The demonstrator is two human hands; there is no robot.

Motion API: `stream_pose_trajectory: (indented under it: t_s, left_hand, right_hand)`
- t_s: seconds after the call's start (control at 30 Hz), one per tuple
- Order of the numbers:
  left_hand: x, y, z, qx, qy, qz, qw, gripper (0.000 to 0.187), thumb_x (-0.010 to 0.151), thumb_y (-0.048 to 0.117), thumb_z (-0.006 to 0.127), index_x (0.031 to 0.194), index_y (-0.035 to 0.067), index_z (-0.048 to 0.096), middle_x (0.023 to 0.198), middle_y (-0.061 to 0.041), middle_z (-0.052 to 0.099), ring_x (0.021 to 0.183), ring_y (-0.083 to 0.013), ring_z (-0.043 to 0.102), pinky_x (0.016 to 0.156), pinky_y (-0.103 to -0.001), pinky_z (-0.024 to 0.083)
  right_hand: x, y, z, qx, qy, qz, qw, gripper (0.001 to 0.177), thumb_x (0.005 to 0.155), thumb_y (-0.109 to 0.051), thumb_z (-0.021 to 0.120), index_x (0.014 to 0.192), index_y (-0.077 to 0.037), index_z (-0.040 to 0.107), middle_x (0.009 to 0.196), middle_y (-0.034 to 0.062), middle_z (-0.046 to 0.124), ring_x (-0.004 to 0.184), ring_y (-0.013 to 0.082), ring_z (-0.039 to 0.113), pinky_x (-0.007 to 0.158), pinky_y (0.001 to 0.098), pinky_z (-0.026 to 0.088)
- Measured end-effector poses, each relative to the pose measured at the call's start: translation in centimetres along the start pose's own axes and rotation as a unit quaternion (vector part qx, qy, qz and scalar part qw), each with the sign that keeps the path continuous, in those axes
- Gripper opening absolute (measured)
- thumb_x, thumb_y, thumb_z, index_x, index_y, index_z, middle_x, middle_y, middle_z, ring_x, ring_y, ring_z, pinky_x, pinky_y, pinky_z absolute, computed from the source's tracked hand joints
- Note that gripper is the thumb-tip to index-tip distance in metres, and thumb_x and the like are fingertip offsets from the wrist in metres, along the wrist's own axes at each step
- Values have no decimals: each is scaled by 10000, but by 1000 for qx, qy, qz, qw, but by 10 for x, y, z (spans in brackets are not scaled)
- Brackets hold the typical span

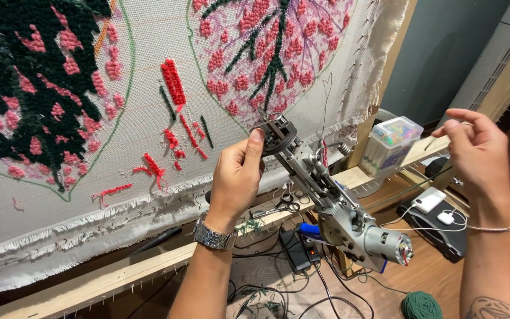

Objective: Using an electric tufting gun to apply yarn into a canvas stretched on a frame to create a rug.

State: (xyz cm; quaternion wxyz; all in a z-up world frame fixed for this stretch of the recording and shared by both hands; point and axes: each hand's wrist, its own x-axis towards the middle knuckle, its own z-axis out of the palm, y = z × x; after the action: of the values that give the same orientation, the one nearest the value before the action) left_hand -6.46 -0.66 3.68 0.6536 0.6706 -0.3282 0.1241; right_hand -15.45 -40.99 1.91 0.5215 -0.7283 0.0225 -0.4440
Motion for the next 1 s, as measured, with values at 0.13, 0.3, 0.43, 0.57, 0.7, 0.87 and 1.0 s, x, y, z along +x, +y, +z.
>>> stream_pose_trajectory:
  t_s: [0.13,0.3,0.43,0.57,0.7,0.87,1.0]
  left_hand:
    - [-2,10,-1,4,1,-8,1000,575,1064,494,453,661,88,514,563,95,410,530,-32,346,468,-281,282]
    - [-3,9,0,41,9,-13,999,600,1069,500,470,674,50,506,564,78,411,548,-39,357,481,-295,298]
    - [-2,16,3,85,17,-29,996,588,1037,521,471,715,51,613,532,59,383,534,-52,358,478,-311,283]
    - [0,19,6,103,19,-35,994,579,1018,542,469,763,65,675,517,61,394,530,-54,386,480,-311,309]
    - [-1,16,7,111,27,-46,992,602,1030,543,470,737,44,634,527,57,385,548,-59,374,489,-317,297]
    - [-1,19,6,110,39,-52,992,603,1022,549,477,733,42,624,533,52,373,549,-59,370,487,-312,301]
    - [-2,21,6,113,49,-63,990,605,1018,554,478,731,40,619,532,45,377,551,-58,371,487,-313,304]
  right_hand:
    - [-6,-22,20,-18,-17,1,1000,290,1063,-71,527,1342,1,494,955,99,710,631,40,491,543,167,388]
    - [-13,-34,37,84,-83,7,993,149,1118,-80,508,1208,36,533,1071,116,727,874,73,654,789,207,553]
    - [-18,-43,53,155,-80,61,983,113,1075,-51,583,1154,25,611,1012,129,724,794,68,647,733,188,556]
    - [-25,-60,67,258,-112,114,953,123,1019,-46,673,1136,-7,686,971,129,738,677,33,600,543,124,475]
    - [-32,-76,75,267,-113,149,945,205,966,-55,682,1165,-24,717,969,95,746,689,29,629,591,114,510]
    - [-38,-74,75,303,-145,123,934,163,991,-49,687,1146,-11,721,975,101,745,701,44,615,576,128,498]
    - [-41,-82,76,360,-184,126,906,118,1018,-52,685,1120,2,711,989,117,742,754,77,629,612,149,517]
